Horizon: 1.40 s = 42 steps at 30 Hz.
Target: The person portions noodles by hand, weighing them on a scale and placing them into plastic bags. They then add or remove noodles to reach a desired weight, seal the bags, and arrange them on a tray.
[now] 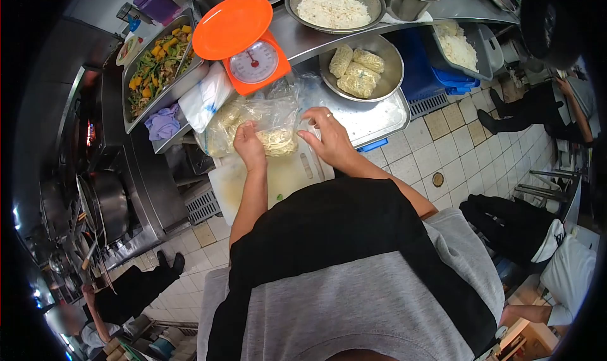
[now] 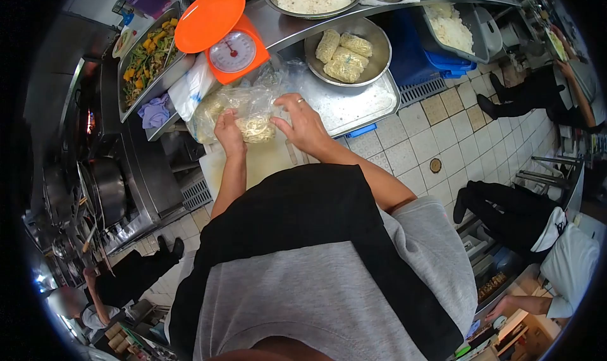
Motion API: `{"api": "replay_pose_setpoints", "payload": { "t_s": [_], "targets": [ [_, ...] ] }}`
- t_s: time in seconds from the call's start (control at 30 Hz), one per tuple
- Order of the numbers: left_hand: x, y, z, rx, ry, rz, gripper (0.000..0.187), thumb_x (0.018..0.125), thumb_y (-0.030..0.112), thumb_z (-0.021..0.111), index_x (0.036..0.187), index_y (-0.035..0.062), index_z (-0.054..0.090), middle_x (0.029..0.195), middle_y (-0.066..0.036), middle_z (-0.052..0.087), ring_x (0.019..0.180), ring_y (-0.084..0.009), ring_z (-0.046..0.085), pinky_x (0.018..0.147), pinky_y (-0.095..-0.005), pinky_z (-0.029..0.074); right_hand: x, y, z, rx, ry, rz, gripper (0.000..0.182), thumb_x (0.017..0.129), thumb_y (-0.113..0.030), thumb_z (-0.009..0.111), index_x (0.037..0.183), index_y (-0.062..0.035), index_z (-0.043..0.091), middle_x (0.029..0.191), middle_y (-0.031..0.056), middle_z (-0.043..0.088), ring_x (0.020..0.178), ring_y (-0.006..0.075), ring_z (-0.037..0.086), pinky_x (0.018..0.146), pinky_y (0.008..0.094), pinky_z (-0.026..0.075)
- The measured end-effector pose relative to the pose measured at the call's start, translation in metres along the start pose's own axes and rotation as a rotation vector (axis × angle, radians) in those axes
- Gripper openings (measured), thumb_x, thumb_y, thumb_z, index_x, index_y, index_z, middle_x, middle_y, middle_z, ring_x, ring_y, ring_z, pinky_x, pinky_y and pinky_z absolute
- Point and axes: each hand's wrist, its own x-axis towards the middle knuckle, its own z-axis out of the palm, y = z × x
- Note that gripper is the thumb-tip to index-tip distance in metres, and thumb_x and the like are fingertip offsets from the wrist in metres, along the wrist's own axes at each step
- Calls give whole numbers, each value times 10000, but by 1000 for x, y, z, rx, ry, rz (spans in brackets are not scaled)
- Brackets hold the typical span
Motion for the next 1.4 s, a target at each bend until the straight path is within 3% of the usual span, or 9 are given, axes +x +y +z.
{"api": "replay_pose_setpoints", "payload": {
  "t_s": [0.23,0.43,0.5,0.57,0.8,0.97,1.1,1.3,1.4],
  "targets": [
    [-27,-1,37,424,12,142,180,921,164,498,885,8,580,793,-56,573,681,-134,504,677,-287,432,-4,13,7,-350,-255,-366,497,769,-145,667,1214,-27,478,1130,187,577,1032,361,562,904,398,443],
    [-51,19,57,278,-188,-102,245,952,218,495,1020,4,592,963,-70,574,838,-141,525,778,-276,431,9,41,-26,3,-722,284,663,669,-308,743,1208,-27,478,1098,208,593,977,348,597,858,389,468],
    [-40,27,51,470,-678,173,297,971,251,471,1117,15,577,1007,-50,587,935,-120,530,851,-256,414,16,43,-47,100,-928,341,671,663,-350,745,1196,-41,482,1059,196,606,940,318,615,828,371,479],
    [-43,30,52,310,-795,-213,321,975,275,466,1154,26,562,1050,-51,595,1007,-115,529,898,-239,393,17,55,-61,130,-982,378,698,637,-368,772,1186,-46,486,1071,187,602,988,304,597,859,354,466],
    [-42,-26,68,256,-710,-643,336,922,310,573,1156,69,565,1026,-51,599,925,-125,578,844,-292,467,35,186,-100,87,-441,479,877,617,-367,807,1330,-68,393,1133,172,577,1038,263,571,904,316,447],
    [-34,-52,65,1163,-493,299,308,771,145,693,1060,62,624,1224,-190,513,1161,-313,482,959,-402,409,99,264,-136,8,-181,595,858,626,-343,814,1322,-20,428,1201,167,569,1081,227,552,919,300,433],
    [-9,-27,79,1431,-479,570,226,754,101,630,974,59,664,1376,-188,357,1275,-393,329,1012,-454,348,119,339,-128,-2,-238,571,846,667,-390,768,1344,-28,412,1237,206,545,1104,283,557,924,343,440],
    [30,-86,57,1679,-551,291,218,762,64,585,970,51,650,1269,-166,455,1195,-348,422,959,-409,395,125,288,-119,-762,-405,563,686,765,-400,678,1302,-38,452,1182,235,557,1050,363,571,881,441,462],
    [24,-76,56,1367,-450,312,250,742,40,613,991,40,621,1109,-154,541,1068,-327,505,894,-380,431,99,224,-121,-742,-171,32,356,822,-242,619,1116,-43,591,1109,205,588,956,361,593,789,439,489]
  ]
}}
